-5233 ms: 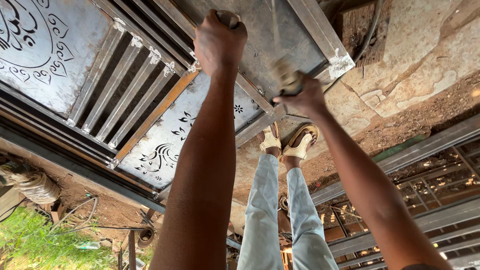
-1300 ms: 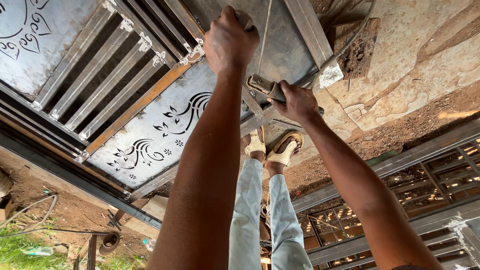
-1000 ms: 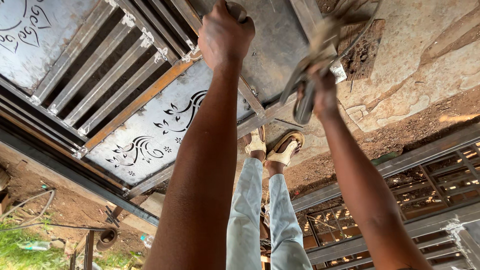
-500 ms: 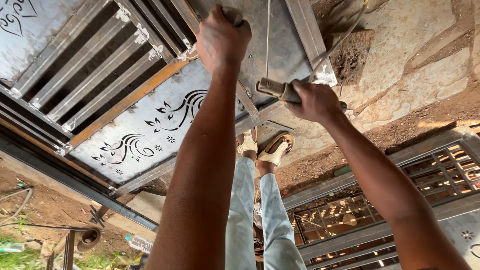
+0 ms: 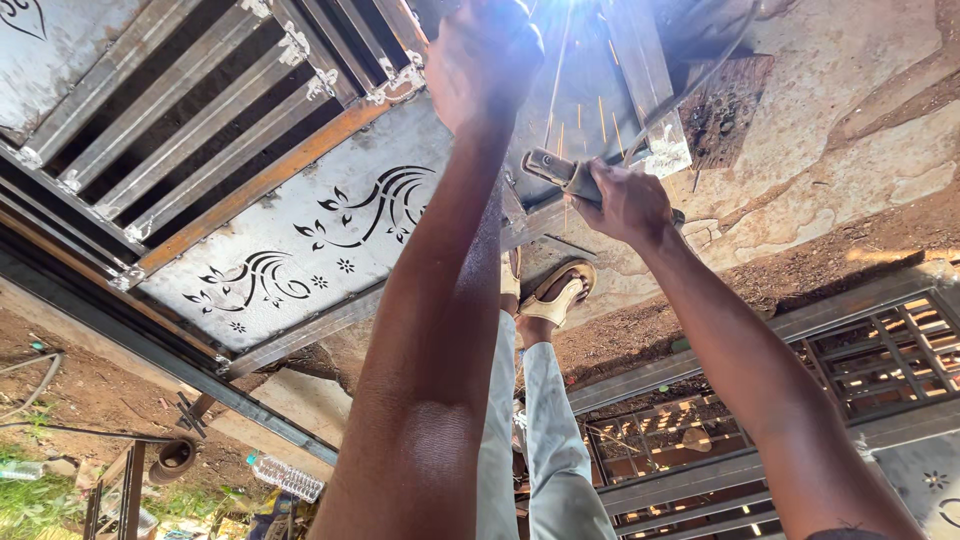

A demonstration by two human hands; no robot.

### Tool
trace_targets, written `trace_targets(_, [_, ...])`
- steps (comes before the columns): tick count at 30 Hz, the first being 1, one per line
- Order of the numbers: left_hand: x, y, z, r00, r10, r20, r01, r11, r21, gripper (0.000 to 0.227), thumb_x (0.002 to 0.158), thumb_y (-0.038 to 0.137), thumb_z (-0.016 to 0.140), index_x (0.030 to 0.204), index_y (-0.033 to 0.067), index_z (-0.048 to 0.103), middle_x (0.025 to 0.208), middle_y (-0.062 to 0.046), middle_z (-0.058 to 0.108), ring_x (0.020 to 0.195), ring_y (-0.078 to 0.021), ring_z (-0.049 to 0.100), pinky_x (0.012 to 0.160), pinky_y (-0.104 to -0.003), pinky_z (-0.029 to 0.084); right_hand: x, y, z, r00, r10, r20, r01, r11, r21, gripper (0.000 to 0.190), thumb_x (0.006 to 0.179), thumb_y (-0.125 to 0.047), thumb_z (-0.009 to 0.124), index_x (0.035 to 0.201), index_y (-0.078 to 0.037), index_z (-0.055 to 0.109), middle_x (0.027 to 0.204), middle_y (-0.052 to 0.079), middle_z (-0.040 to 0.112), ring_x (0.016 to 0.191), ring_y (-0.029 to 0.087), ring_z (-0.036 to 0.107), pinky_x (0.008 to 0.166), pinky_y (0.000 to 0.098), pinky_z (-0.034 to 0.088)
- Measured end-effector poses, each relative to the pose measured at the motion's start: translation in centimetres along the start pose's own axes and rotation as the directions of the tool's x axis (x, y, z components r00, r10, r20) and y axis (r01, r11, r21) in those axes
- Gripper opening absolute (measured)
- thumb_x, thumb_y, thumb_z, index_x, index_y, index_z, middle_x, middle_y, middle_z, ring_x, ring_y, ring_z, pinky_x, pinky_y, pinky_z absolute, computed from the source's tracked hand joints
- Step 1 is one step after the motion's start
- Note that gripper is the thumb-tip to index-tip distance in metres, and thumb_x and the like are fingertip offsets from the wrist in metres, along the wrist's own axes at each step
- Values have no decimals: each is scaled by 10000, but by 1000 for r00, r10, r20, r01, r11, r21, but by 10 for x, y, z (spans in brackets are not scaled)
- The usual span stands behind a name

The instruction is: The person welds a metal frame using a welding torch and a metal rod. Sparks are visible as the person moves the torch along the frame's edges and joints. The person adjusts the frame's position and continues welding different sections.

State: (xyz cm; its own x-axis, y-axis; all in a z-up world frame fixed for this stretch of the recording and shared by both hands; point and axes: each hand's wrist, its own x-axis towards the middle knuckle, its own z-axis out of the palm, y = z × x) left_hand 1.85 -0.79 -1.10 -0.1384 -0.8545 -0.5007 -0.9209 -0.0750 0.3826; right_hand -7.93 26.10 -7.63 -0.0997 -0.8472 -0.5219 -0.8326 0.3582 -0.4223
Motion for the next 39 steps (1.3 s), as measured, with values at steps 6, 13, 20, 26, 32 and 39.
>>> trace_targets(6, [-1, -18, 6, 980, 148, -134, -159, 984, -80, 131, 794, 256, 705, 906, 188, 719, 806, -48, 791, 658, -244, 786, 595, -400, 628, -1, 2, 13, 1000, 17, 17, -17, 1000, 19, 473, 918, -452, 748, 1127, -64, 577, 887, 150, 735, 698, 282, 744, 635, 470, 607])
trace_targets(13, [-2, -17, 6, 973, 132, -191, -148, 987, -69, 180, 722, 251, 764, 880, 170, 731, 783, -86, 785, 672, -295, 769, 604, -435, 615, -2, 1, 19, 999, 4, 35, -4, 1000, -1, 487, 913, -461, 746, 1158, -77, 574, 885, 150, 731, 685, 268, 735, 649, 464, 609])
trace_targets(20, [-4, -14, 2, 973, 128, -191, -144, 987, -72, 171, 693, 264, 776, 816, 149, 742, 765, -123, 774, 682, -339, 760, 623, -460, 606, 10, 7, 23, 997, 33, 66, -34, 999, 2, 460, 956, -477, 732, 1093, -74, 557, 900, 151, 726, 667, 258, 730, 628, 454, 606])
trace_targets(26, [-2, -13, 3, 969, 128, -210, -136, 990, -24, 180, 688, 290, 788, 754, 125, 757, 758, -146, 765, 691, -351, 758, 628, -456, 612, 7, 6, 22, 998, 48, 51, -49, 998, 25, 480, 919, -485, 746, 1077, -78, 548, 857, 141, 726, 713, 281, 744, 704, 506, 598])
trace_targets(32, [-5, -17, 4, 966, 125, -225, -139, 989, -46, 192, 655, 285, 796, 727, 111, 756, 721, -151, 759, 639, -342, 757, 579, -443, 603, 3, 5, 27, 998, 54, 34, -55, 998, 41, 499, 918, -467, 760, 1126, -71, 539, 866, 157, 728, 737, 313, 750, 722, 505, 603])
trace_targets(39, [-3, -22, 8, 945, 222, -241, -222, 975, 29, 150, 691, 248, 795, 691, 101, 766, 647, -146, 748, 570, -326, 743, 535, -434, 588, 3, 1, 24, 999, 43, 22, -43, 999, 1, 486, 924, -463, 764, 1121, -80, 539, 841, 150, 726, 707, 295, 745, 715, 507, 605])
